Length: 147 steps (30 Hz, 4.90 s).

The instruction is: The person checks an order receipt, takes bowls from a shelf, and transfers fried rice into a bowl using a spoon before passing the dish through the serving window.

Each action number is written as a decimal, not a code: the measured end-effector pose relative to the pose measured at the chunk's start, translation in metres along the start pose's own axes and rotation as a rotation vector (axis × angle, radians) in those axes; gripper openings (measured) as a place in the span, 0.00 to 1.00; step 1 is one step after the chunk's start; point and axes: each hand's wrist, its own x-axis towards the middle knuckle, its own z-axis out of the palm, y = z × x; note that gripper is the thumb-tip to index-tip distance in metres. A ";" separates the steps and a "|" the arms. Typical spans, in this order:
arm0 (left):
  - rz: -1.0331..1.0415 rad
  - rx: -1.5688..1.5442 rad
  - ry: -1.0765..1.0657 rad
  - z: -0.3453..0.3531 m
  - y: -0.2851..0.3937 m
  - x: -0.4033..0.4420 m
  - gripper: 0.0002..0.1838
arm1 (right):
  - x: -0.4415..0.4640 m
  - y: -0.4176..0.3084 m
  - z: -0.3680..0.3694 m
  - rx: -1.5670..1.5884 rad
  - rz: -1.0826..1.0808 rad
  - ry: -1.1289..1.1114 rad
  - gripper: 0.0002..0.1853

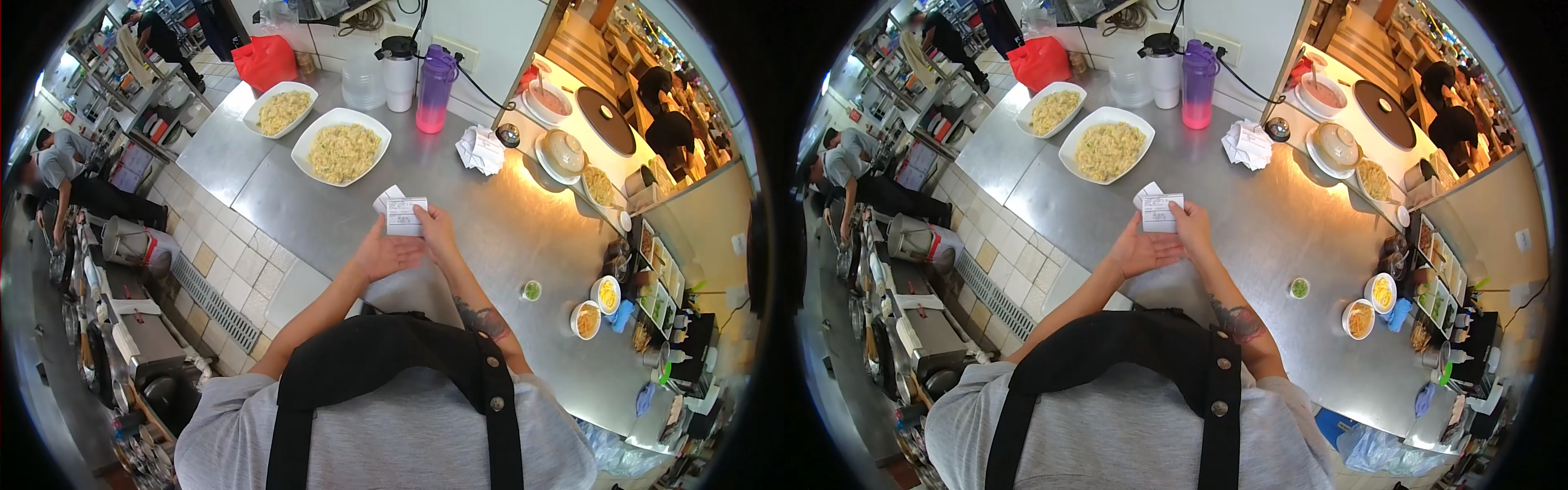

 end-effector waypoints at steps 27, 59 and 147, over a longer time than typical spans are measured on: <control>0.855 1.010 0.980 -0.102 -0.036 -0.107 0.14 | 0.100 -0.421 -0.165 -0.841 -1.160 0.476 0.17; 0.679 0.901 1.709 -0.233 -0.297 -0.310 0.19 | -0.019 -0.511 -0.269 -0.282 -1.485 1.302 0.18; 1.041 0.420 1.616 -0.331 -0.348 -0.526 0.15 | -0.285 0.143 -0.045 -1.990 -0.368 0.521 0.46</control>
